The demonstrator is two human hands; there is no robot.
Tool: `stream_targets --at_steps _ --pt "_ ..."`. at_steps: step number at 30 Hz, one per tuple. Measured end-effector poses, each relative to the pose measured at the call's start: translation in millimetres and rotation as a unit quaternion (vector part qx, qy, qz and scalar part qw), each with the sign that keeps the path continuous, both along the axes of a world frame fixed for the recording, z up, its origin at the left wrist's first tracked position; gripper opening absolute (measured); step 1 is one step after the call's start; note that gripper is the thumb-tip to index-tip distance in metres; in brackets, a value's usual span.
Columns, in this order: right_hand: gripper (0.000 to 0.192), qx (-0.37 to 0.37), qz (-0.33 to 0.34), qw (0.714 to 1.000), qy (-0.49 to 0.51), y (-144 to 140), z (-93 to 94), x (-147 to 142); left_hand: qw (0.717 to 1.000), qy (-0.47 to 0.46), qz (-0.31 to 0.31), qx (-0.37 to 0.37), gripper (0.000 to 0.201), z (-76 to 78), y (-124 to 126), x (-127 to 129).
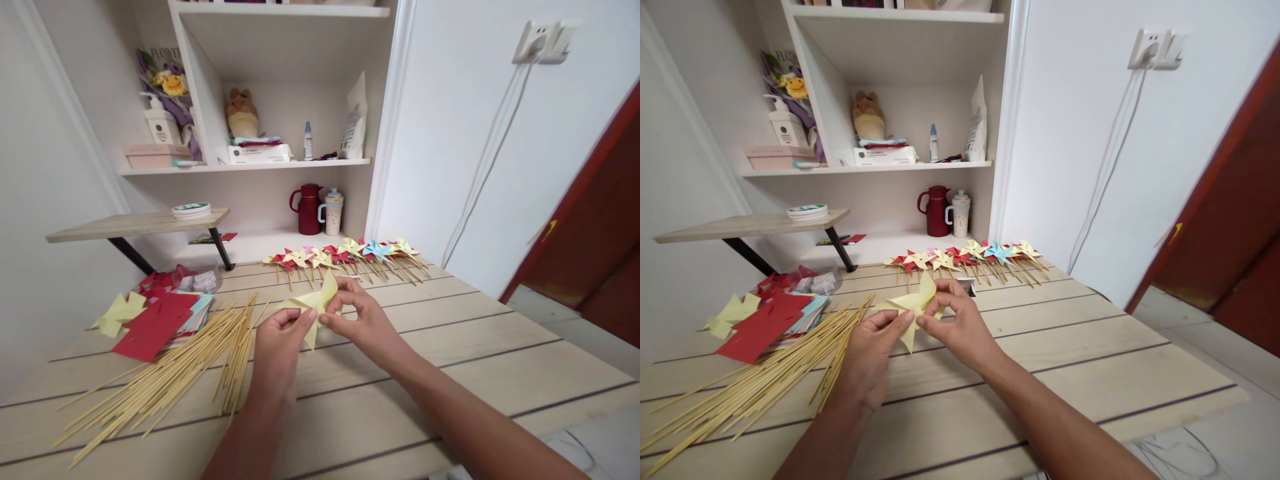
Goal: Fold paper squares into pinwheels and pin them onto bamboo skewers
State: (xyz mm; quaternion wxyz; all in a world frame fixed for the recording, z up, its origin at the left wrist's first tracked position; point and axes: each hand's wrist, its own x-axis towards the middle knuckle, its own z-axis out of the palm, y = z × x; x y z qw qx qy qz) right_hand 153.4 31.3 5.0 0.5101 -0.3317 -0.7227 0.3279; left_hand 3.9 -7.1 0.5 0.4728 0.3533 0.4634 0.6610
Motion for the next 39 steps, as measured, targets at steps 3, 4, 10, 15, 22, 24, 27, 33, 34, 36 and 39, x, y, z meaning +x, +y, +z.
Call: stream_targets --at_steps 3,4,10,15,22,24,27,33,34,36,39 --pt "0.023 -0.002 -0.003 1.0 -0.002 -0.7 0.5 -1.2 1.0 0.006 0.005 -0.004 0.026 2.0 -0.9 1.9" --pt "0.023 -0.003 -0.006 1.0 -0.002 -1.1 1.0 -1.7 1.0 0.009 0.006 -0.005 0.025 2.4 -1.0 2.5" --pt "0.019 0.009 -0.026 1.0 0.002 -2.4 3.1 -0.4 1.0 0.008 0.02 0.014 0.02 1.9 0.6 2.6" --pt "0.031 -0.007 -0.049 0.995 0.082 3.7 0.5 6.5 0.998 -0.065 -0.015 -0.005 0.029 3.3 2.0 -2.8" --pt "0.057 -0.14 -0.019 0.973 0.181 10.2 -2.7 4.3 0.996 -0.08 -0.032 -0.004 0.032 2.2 2.3 -4.7" --pt "0.066 -0.161 -0.016 0.971 0.174 10.4 -2.6 3.5 0.997 -0.063 -0.036 0.003 0.03 1.4 2.1 -3.5" --pt "0.072 -0.171 -0.001 0.974 0.151 9.8 -1.8 3.0 0.998 -0.036 -0.045 0.012 0.028 1.6 1.1 -1.4" --pt "0.059 -0.195 0.041 0.97 0.139 8.9 -2.0 2.0 0.999 -0.037 -0.038 0.005 0.027 2.7 0.5 -1.1" --pt "0.055 -0.204 0.045 0.966 0.152 9.5 -2.7 2.2 0.998 -0.053 -0.039 -0.002 0.027 2.3 1.1 -2.1" --pt "0.054 -0.224 0.046 0.956 0.185 11.4 -3.9 3.1 0.996 -0.082 -0.044 -0.019 0.028 1.6 2.4 -4.8" --pt "0.055 -0.24 0.036 0.948 0.205 13.5 -4.8 4.2 0.993 -0.098 -0.049 -0.037 0.03 0.9 4.1 -8.3"
